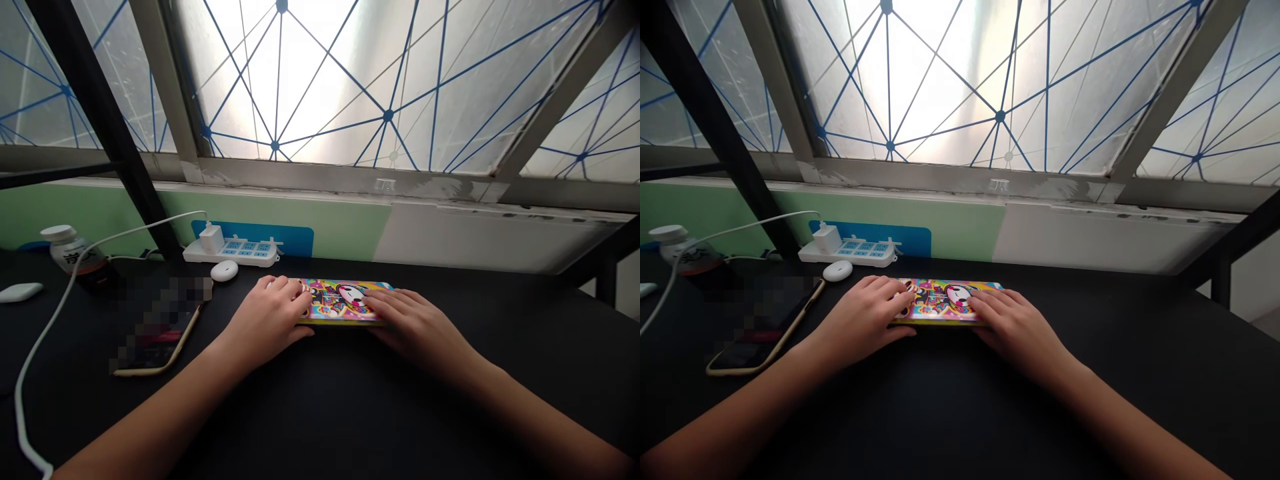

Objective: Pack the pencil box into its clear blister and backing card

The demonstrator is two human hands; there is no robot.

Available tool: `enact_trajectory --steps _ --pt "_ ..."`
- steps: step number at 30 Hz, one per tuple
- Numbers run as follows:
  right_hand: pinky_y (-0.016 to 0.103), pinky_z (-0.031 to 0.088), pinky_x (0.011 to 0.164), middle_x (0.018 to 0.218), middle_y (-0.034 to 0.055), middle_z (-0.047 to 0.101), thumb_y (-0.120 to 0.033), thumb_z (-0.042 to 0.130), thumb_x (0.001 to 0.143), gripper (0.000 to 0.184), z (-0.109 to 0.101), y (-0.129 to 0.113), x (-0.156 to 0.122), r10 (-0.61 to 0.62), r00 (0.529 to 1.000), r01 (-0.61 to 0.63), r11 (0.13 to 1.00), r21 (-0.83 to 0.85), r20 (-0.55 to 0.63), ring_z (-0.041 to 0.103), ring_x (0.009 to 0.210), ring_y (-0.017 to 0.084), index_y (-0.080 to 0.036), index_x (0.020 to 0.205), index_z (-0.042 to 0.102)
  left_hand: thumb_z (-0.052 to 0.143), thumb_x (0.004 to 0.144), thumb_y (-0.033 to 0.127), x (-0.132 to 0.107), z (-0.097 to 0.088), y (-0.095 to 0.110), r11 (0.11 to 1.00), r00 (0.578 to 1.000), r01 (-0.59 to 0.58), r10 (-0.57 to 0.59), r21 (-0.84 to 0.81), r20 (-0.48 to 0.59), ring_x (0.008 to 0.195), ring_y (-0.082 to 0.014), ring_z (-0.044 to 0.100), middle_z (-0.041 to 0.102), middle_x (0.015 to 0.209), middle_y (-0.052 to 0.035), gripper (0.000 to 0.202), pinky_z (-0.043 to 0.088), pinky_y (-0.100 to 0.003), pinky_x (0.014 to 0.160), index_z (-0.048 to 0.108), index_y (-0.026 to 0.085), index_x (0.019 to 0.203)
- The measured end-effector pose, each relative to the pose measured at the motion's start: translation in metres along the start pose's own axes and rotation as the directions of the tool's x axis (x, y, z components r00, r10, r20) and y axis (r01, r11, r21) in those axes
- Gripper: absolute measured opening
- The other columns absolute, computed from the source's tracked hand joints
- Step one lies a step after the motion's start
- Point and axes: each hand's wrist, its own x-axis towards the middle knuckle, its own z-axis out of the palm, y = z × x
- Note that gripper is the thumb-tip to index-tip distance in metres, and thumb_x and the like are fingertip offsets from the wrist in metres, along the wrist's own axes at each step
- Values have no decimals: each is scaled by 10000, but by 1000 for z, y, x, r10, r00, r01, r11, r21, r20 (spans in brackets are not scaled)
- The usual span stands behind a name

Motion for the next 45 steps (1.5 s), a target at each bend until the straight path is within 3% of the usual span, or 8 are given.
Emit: enact_trajectory --steps 7,12,18,23,28,35,39,45 --pt "542 442 1079 1520 116 500 -321 587 966 639 11 -12 5 -13 998 13 1000 7 55 490 1373 323 -257 1552 338 753 829 512 0 7 -8 993 999 29 -31 -113 -22 1025 -307 602 678 1093 -105 467 478 -437 889 644 194 1153" --pt "558 423 1088 1554 123 443 -405 589 968 730 13 -13 6 -15 996 13 1000 18 91 432 1415 328 -260 1591 236 645 787 741 -3 25 -15 981 995 78 -87 -180 -44 1312 -396 478 564 1415 -180 848 326 -583 1095 504 203 1427" --pt "560 425 1069 1559 96 428 -540 509 984 656 -1 -9 8 49 967 -68 995 68 249 396 1436 326 -262 1555 343 436 836 835 -7 33 -22 962 977 198 -178 -187 120 1433 -437 364 410 1565 -195 921 290 -618 1105 408 223 1523" --pt "582 450 1027 1514 21 493 -655 524 926 598 -21 23 -6 138 918 -199 972 128 372 388 1429 372 -377 1456 504 409 834 848 -5 29 -24 954 965 224 -188 -200 181 1455 -421 336 361 1593 -180 949 266 -609 1132 400 203 1530" --pt "631 408 1046 1403 33 619 -625 538 932 422 -27 40 -13 194 931 -233 968 92 309 435 1398 393 -370 1217 717 405 846 838 -6 29 -25 957 963 213 -172 -199 206 1475 -432 284 305 1611 -191 981 251 -631 1138 314 184 1572" --pt "608 307 1146 1651 149 183 -682 525 905 891 -3 -25 17 58 976 -85 989 122 212 184 1515 349 -211 1595 216 406 886 797 0 25 -6 965 983 151 -122 -213 139 1527 -400 95 157 1666 -154 947 214 -614 1177 145 250 1614" --pt "635 232 1175 1636 120 248 -647 542 917 820 7 -36 24 9 960 -54 987 152 280 174 1518 341 -232 1576 286 349 921 774 4 28 5 944 964 207 -153 -255 216 1531 -380 61 116 1672 -140 921 227 -603 1180 50 253 1619" --pt "580 377 1131 1565 46 433 -503 559 965 559 -18 2 3 82 930 -154 972 177 357 390 1438 330 -318 1485 473 309 952 743 4 29 -3 919 946 259 -179 -297 270 1537 -343 68 112 1674 -97 865 216 -557 1205 70 247 1620"
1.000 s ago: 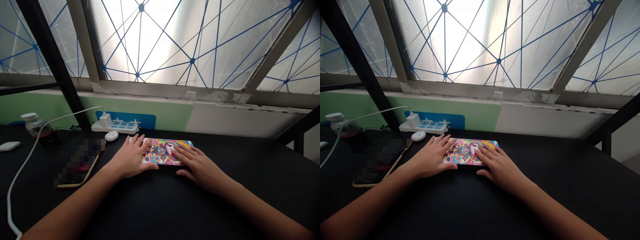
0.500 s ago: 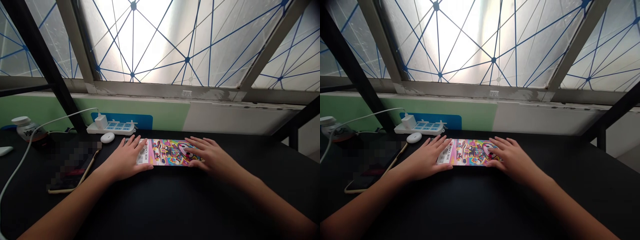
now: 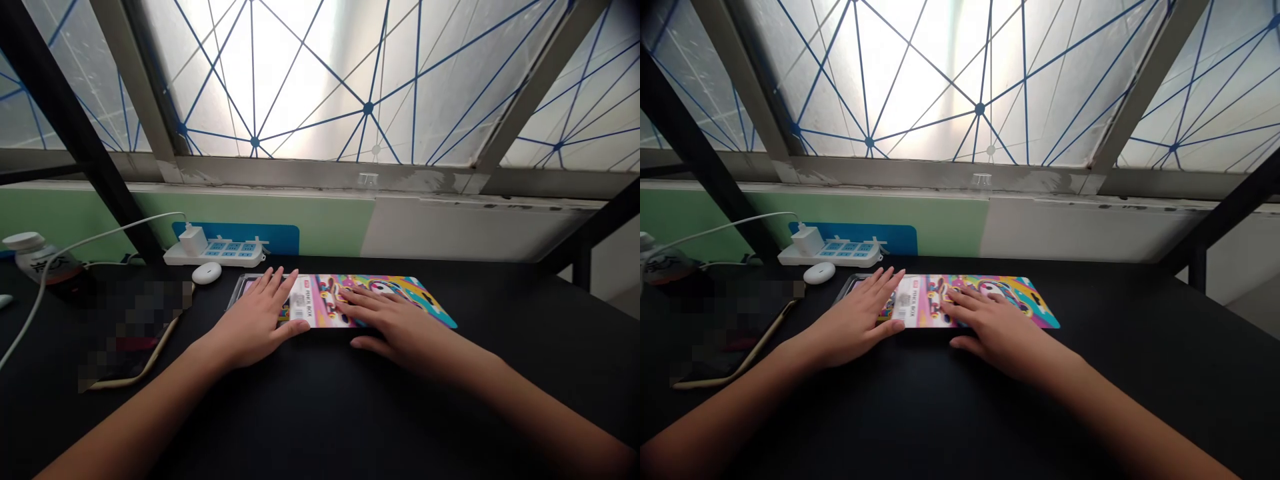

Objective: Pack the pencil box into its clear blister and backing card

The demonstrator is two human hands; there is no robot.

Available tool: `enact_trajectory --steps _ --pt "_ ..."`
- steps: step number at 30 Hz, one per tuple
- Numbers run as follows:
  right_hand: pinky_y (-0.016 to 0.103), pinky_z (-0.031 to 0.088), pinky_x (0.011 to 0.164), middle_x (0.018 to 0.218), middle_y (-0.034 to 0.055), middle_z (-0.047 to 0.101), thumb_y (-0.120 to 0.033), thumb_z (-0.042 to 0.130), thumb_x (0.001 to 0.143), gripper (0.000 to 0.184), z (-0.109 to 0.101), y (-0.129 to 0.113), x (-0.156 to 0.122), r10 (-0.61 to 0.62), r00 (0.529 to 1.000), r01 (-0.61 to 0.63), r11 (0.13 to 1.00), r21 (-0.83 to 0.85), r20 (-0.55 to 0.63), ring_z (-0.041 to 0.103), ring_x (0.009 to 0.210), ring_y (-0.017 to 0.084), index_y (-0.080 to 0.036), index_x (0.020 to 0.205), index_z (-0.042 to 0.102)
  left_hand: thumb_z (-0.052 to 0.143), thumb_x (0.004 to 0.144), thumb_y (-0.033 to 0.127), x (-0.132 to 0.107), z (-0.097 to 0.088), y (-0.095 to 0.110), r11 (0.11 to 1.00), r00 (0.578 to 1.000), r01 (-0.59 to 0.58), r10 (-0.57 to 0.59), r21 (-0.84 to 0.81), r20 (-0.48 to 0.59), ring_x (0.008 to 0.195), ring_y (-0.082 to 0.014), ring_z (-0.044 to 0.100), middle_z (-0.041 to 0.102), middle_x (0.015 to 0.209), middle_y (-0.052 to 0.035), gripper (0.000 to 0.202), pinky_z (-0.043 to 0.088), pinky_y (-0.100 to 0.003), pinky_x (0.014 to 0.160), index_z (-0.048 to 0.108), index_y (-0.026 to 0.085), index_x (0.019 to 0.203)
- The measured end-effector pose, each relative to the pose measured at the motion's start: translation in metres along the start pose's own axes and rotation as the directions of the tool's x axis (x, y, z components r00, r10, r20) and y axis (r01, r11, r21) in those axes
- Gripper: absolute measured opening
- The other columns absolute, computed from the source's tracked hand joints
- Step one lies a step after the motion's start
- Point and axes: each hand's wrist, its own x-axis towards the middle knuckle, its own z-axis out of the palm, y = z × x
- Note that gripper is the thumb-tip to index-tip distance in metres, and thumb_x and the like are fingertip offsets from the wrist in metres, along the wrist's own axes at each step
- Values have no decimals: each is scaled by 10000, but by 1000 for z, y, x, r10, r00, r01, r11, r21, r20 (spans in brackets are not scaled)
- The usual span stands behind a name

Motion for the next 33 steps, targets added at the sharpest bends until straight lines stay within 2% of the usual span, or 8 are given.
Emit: enact_trajectory --steps 4,6,10,15,24,27,30,33 --pt "517 480 1055 1378 70 647 -567 523 961 442 -17 23 -19 75 997 -75 996 -38 -3 582 1283 331 -306 1280 683 286 942 763 1 -4 -7 999 999 25 -26 21 44 1538 -349 76 136 1669 -103 852 209 -557 1208 226 226 1601" --pt "557 452 1071 1442 112 587 -581 555 938 523 -14 22 -18 94 993 -100 991 -87 -70 530 1332 358 -274 1356 626 278 931 780 1 -5 -11 998 997 44 -47 46 61 1537 -355 86 136 1667 -118 862 200 -567 1206 284 220 1586" --pt "576 357 1143 1613 162 325 -466 602 945 709 12 6 1 37 987 -55 992 -112 -156 315 1473 354 -200 1554 352 290 922 789 1 -4 -17 997 998 38 -41 64 50 1535 -360 101 129 1670 -99 841 201 -589 1196 285 268 1583" --pt "564 352 1154 1591 122 381 -180 417 1009 535 28 7 12 -25 994 10 991 -136 -109 337 1468 315 -233 1541 385 281 932 779 5 -6 -24 999 998 27 -29 44 51 1535 -340 131 160 1668 -58 795 196 -576 1204 323 303 1568" --pt "564 417 1119 1538 61 468 6 361 863 718 2 37 -5 -38 998 30 985 -169 -41 449 1405 300 -289 1513 439 246 966 735 8 -14 -36 999 998 39 -38 -26 42 1535 -298 162 217 1660 -55 724 180 -528 1221 388 316 1540" --pt "559 421 1115 1509 28 511 4 377 835 730 -11 59 -16 -35 993 10 975 -224 -109 474 1388 291 -321 1480 486 260 978 711 6 -13 -38 999 999 43 -43 -3 2 1527 -316 191 206 1661 -87 712 202 -541 1210 404 291 1535" --pt "566 460 1070 1507 22 516 -55 397 874 702 -29 73 -28 -21 970 -51 957 -285 -242 521 1349 298 -362 1503 436 274 989 686 6 -9 -38 1000 999 26 -26 6 -45 1525 -326 197 222 1657 -114 703 225 -546 1202 444 251 1514" --pt "551 484 1047 1515 -3 506 -89 412 896 712 -42 53 -32 -50 942 -48 959 -281 -332 554 1319 295 -402 1533 358 317 1005 632 8 -6 -33 999 993 40 -40 -3 -110 1512 -334 239 288 1636 -136 661 252 -569 1187 472 206 1486"
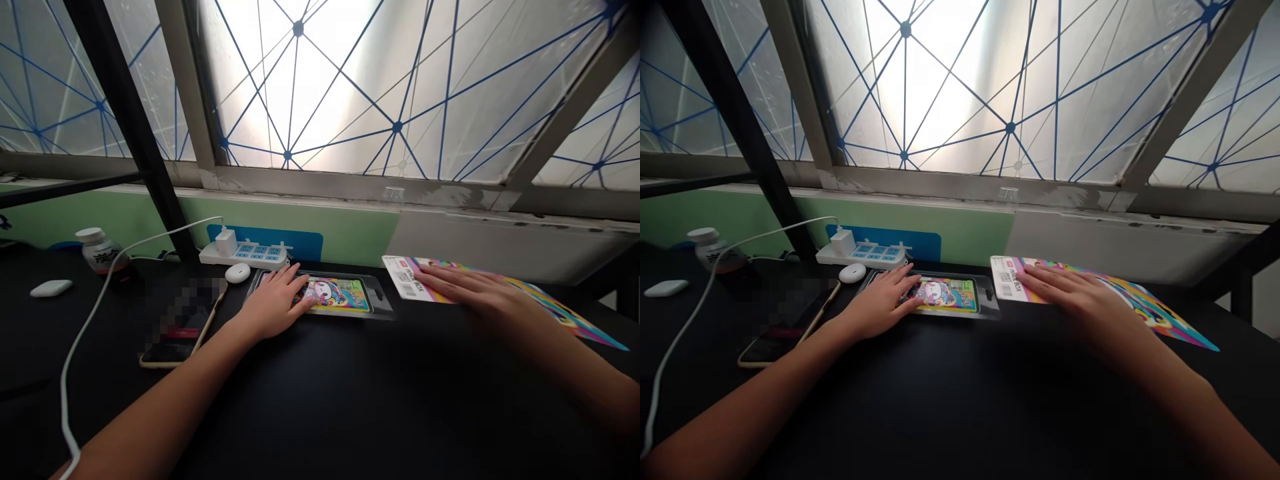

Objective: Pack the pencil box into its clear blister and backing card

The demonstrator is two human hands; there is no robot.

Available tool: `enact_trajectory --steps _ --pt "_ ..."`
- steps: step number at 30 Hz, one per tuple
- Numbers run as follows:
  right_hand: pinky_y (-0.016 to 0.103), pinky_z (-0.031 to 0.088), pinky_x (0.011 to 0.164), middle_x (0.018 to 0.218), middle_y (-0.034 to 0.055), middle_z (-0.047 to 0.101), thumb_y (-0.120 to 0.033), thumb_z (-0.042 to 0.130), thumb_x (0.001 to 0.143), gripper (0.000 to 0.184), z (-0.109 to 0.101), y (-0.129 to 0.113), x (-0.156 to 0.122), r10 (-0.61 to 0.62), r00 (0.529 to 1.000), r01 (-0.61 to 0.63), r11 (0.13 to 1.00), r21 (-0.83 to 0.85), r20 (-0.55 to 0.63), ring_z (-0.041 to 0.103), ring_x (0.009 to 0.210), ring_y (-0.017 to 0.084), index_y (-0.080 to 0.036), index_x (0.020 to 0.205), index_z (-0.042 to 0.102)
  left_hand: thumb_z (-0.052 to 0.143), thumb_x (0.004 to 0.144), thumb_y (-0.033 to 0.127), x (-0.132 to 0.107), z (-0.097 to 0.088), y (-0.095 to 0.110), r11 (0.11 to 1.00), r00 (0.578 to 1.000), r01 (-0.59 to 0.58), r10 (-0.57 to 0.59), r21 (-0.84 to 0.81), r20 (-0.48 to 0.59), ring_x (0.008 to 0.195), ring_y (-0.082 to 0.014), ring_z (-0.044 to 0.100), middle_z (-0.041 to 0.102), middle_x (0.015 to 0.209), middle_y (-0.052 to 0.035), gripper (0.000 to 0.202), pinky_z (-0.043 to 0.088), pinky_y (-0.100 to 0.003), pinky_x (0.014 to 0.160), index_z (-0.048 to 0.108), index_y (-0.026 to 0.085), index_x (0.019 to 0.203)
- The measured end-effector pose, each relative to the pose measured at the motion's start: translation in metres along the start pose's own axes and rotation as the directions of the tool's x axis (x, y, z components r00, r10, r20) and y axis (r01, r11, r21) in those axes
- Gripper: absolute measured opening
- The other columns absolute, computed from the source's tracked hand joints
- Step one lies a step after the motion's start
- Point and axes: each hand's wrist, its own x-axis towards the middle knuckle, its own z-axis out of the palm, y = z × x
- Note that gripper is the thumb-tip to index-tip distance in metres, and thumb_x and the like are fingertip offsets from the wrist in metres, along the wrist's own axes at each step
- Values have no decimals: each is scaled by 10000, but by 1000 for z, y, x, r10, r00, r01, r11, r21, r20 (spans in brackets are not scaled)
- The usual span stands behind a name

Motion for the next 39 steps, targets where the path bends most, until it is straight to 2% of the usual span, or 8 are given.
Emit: enact_trajectory --steps 4,7,11,14,18,25,30,39 --pt "518 526 1018 1485 -10 528 -50 422 830 772 -12 -81 9 -111 991 101 986 129 73 597 1273 293 -391 1522 397 366 1034 457 1 1 17 1000 990 3 -6 -16 -142 1468 -308 345 392 1588 -135 531 246 -608 1177 438 186 1485" --pt "533 549 988 1447 82 559 -101 488 822 707 -10 -147 16 -238 948 186 953 238 212 622 1234 342 -294 1502 463 393 1028 372 -1 -5 26 998 963 -56 59 19 -262 1430 -286 400 444 1558 -107 463 148 -590 1214 472 216 1456" --pt "600 519 993 1471 233 490 -246 553 886 637 4 -190 31 -340 867 228 920 319 363 540 1297 435 -121 1503 451 418 1020 393 -5 -13 19 997 946 -34 54 69 -318 1403 -307 426 482 1528 -96 403 149 -569 1218 593 240 1349" --pt "633 433 1062 1541 243 397 -326 499 988 584 22 -191 47 -308 864 166 922 350 399 400 1407 432 -122 1527 402 381 1027 489 -6 -10 6 998 983 29 -17 63 -183 1431 -344 387 463 1545 -116 472 264 -602 1159 584 245 1377" --pt "622 285 1163 1586 158 389 -540 436 1009 616 43 -182 65 -233 908 45 881 471 349 310 1474 363 -221 1535 398 327 1031 548 -4 -3 -3 998 999 43 -43 47 -6 1462 -350 345 427 1574 -97 535 286 -640 1126 481 291 1474" --pt "611 169 1200 1621 80 348 -595 427 995 581 54 -174 67 -211 910 -53 796 603 358 225 1511 326 -328 1511 430 319 1014 601 -1 0 -1 999 1000 13 -13 53 2 1467 -365 328 387 1595 -106 594 255 -657 1134 459 280 1494" --pt "592 177 1207 1642 29 304 -568 403 1012 537 55 -173 64 -190 925 -60 784 618 330 195 1521 312 -354 1503 435 421 953 669 0 4 -1 997 998 -46 44 59 40 1492 -357 278 334 1620 -100 701 221 -638 1161 387 285 1537" --pt "543 186 1217 1601 66 391 -532 427 1012 520 59 -175 61 -180 947 -13 805 593 266 267 1500 289 -293 1470 487 346 1010 537 -5 0 13 993 999 33 -37 110 38 1480 -362 308 372 1602 -107 566 266 -625 1138 451 270 1499"
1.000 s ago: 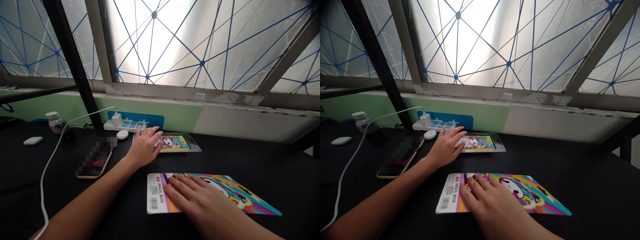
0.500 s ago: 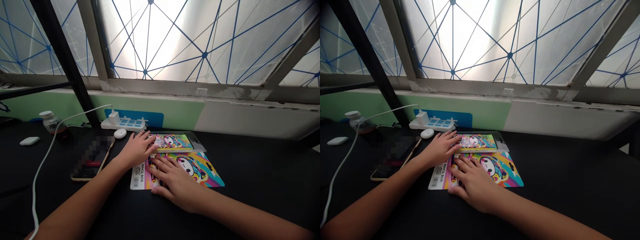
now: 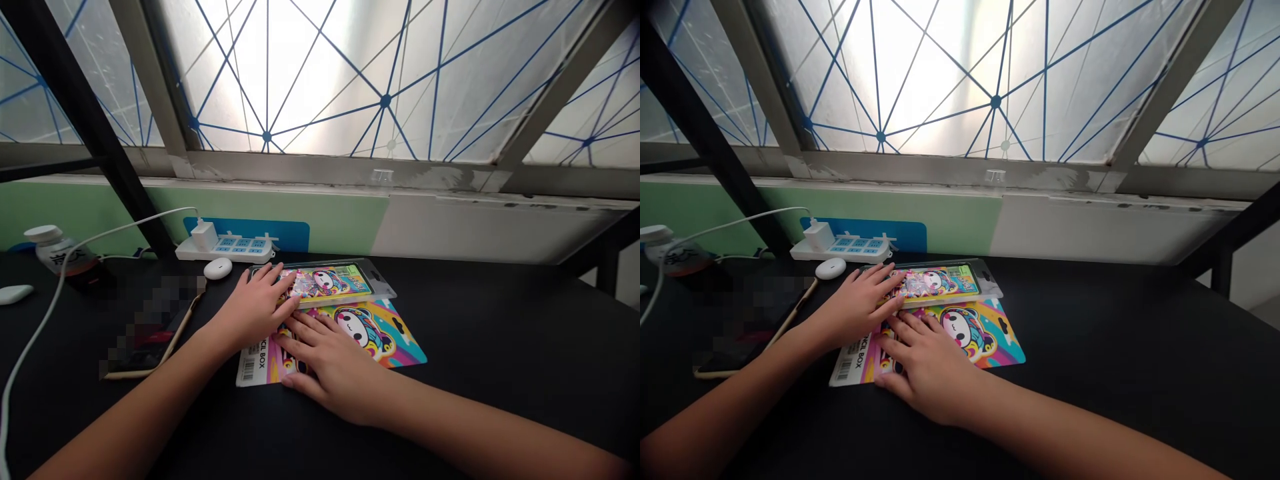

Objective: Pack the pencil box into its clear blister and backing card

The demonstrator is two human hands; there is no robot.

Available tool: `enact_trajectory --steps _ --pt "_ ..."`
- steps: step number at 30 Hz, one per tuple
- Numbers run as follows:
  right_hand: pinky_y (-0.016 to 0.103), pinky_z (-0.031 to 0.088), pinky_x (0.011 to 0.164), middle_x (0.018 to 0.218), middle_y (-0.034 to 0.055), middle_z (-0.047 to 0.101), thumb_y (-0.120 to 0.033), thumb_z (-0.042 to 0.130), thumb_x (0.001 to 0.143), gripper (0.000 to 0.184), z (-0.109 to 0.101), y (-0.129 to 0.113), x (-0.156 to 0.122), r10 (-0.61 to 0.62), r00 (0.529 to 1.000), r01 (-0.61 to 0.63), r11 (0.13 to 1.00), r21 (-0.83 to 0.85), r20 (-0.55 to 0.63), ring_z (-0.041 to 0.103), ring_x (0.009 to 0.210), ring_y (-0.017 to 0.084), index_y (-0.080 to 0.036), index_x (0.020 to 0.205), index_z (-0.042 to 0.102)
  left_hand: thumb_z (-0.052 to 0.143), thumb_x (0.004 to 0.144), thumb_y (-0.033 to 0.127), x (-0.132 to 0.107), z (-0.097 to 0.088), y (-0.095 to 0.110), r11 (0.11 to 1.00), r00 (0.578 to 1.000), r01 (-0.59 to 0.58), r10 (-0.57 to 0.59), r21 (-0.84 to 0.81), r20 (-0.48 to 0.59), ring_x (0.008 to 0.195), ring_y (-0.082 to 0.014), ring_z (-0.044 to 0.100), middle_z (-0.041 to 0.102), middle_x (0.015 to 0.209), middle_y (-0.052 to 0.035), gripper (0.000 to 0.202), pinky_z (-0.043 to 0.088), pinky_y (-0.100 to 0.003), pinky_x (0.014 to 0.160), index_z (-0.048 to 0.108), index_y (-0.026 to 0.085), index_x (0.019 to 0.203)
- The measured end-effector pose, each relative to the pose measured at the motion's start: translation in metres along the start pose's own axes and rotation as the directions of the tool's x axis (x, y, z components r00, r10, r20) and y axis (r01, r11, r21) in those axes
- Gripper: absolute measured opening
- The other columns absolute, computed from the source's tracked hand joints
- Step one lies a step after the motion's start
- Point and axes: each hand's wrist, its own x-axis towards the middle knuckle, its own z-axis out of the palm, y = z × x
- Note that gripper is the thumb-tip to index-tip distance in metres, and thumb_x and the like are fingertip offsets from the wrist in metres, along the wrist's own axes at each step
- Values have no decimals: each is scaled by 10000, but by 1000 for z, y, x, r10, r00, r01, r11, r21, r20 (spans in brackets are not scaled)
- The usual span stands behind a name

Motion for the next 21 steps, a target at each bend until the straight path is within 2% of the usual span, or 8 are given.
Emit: enact_trajectory --steps 2,4,7,9,11,14,17,21 --pt "539 210 1208 1584 82 420 -522 440 1008 513 0 -2 -1 -18 1000 18 1000 -11 -24 296 1487 295 -265 1446 513 339 1014 516 -1 -1 1 1000 1000 8 -8 -3 7 1480 -365 308 369 1603 -109 562 268 -635 1135 444 261 1504" --pt "488 316 1163 1472 98 559 -455 456 1011 432 -1 -4 -2 -52 995 51 999 -12 -82 443 1399 285 -227 1349 598 347 1012 516 -2 -2 1 1000 1000 3 -3 -11 -4 1475 -369 315 381 1596 -117 567 268 -644 1132 454 244 1497" --pt "369 496 925 1033 79 763 -325 431 1015 317 -13 1 -3 -98 973 93 995 -35 -210 684 976 220 -208 1020 726 378 1004 508 -2 -4 -1 999 998 -30 28 -43 -48 1455 -346 358 447 1559 -106 544 274 -614 1147 499 238 1460" --pt "349 509 801 843 71 747 -327 425 1014 346 -29 14 -2 -75 946 53 996 -77 -315 671 797 205 -213 877 722 393 999 498 -1 -4 -4 997 997 -48 43 -68 -71 1435 -324 391 483 1536 -97 521 275 -587 1160 526 240 1432" --pt "357 510 788 872 87 734 -377 448 1005 338 -47 36 -2 13 919 -58 993 -104 -394 663 828 223 -212 890 720 398 993 496 -1 -4 -6 995 996 -49 43 -85 -73 1422 -322 408 494 1526 -95 520 277 -589 1162 529 239 1426" --pt "373 528 808 1026 95 707 -429 480 980 322 -69 75 -2 190 933 -235 965 -116 -306 662 928 245 -222 997 726 390 987 502 0 -5 -7 994 998 -41 35 -101 -60 1419 -336 407 491 1527 -91 544 274 -622 1155 499 239 1450" --pt "392 538 844 1069 110 670 -493 543 937 362 -79 103 -2 206 957 -235 963 -135 -203 660 950 258 -212 1067 730 385 988 498 -1 -5 -7 993 997 -51 45 -110 -63 1417 -339 407 491 1527 -91 546 276 -630 1151 487 242 1459" --pt "407 519 911 1115 117 619 -572 611 878 457 -82 113 -1 233 969 -241 966 -95 -85 619 1034 271 -201 1135 679 406 984 482 -1 -5 -8 991 995 -63 54 -115 -78 1408 -331 417 504 1515 -95 527 285 -640 1138 489 245 1448"
